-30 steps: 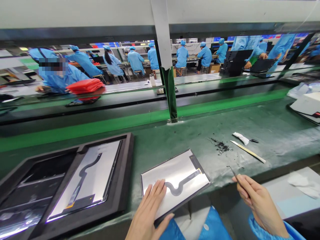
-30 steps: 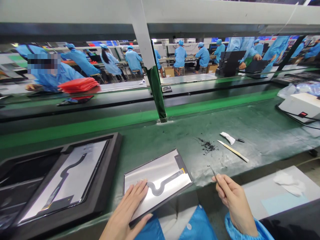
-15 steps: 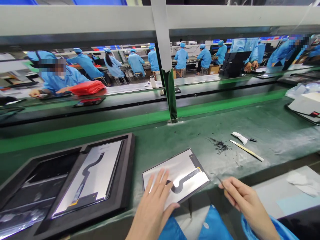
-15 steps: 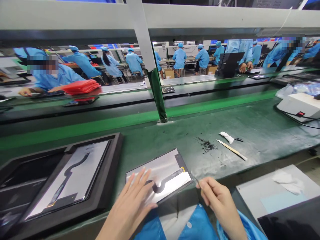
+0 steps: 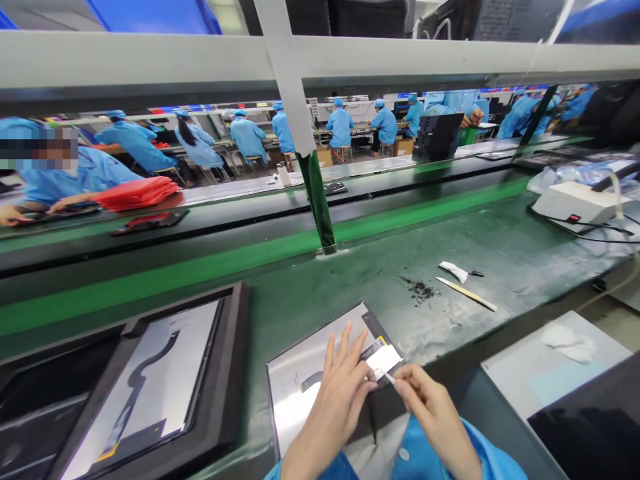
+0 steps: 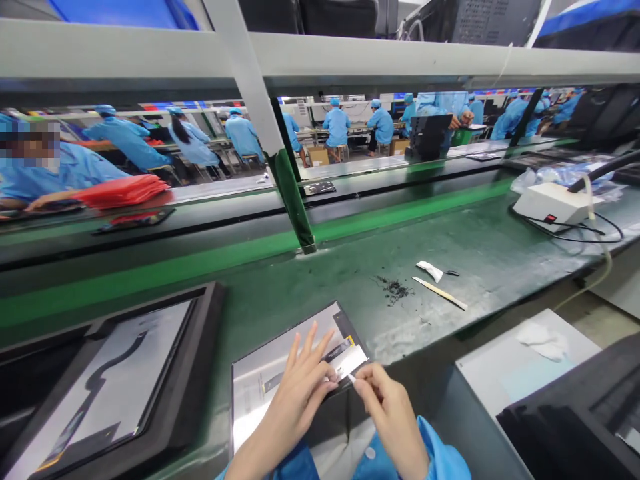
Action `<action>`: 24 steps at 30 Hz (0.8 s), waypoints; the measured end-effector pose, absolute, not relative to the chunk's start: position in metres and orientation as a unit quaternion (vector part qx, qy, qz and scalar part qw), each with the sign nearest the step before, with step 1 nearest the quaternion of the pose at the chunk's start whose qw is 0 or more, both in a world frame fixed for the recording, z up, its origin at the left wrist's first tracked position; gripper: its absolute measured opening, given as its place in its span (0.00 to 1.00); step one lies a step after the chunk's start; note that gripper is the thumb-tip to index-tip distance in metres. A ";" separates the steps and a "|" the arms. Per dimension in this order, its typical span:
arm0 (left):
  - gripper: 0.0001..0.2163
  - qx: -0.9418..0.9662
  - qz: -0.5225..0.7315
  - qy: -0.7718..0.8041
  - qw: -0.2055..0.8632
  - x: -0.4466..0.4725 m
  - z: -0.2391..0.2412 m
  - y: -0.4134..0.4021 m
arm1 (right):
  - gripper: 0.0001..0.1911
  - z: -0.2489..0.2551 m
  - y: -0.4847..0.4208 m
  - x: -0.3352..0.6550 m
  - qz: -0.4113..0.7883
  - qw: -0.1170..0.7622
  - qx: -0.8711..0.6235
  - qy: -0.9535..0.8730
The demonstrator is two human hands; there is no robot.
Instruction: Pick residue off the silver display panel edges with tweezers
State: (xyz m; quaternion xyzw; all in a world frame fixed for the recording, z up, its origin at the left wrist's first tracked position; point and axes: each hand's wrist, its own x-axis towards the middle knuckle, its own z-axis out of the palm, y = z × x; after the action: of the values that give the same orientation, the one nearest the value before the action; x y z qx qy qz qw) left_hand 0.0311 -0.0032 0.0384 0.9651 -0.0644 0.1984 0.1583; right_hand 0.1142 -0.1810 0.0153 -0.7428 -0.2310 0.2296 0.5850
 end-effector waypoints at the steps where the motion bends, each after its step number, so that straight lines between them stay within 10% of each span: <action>1: 0.12 0.965 0.192 -0.067 0.163 0.032 0.039 -0.003 | 0.20 0.013 -0.182 0.109 0.230 0.573 -0.748 -0.242; 24: 0.10 0.981 0.131 -0.075 0.125 0.052 0.041 -0.003 | 0.31 -0.004 -0.177 0.098 0.362 0.653 -0.645 -0.162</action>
State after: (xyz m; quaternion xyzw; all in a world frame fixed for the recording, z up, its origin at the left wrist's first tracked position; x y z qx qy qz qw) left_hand 0.0517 -0.0026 0.0406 0.9806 -0.0748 0.1306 0.1253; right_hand 0.0975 -0.1771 -0.0044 -0.6449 -0.1621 0.3617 0.6534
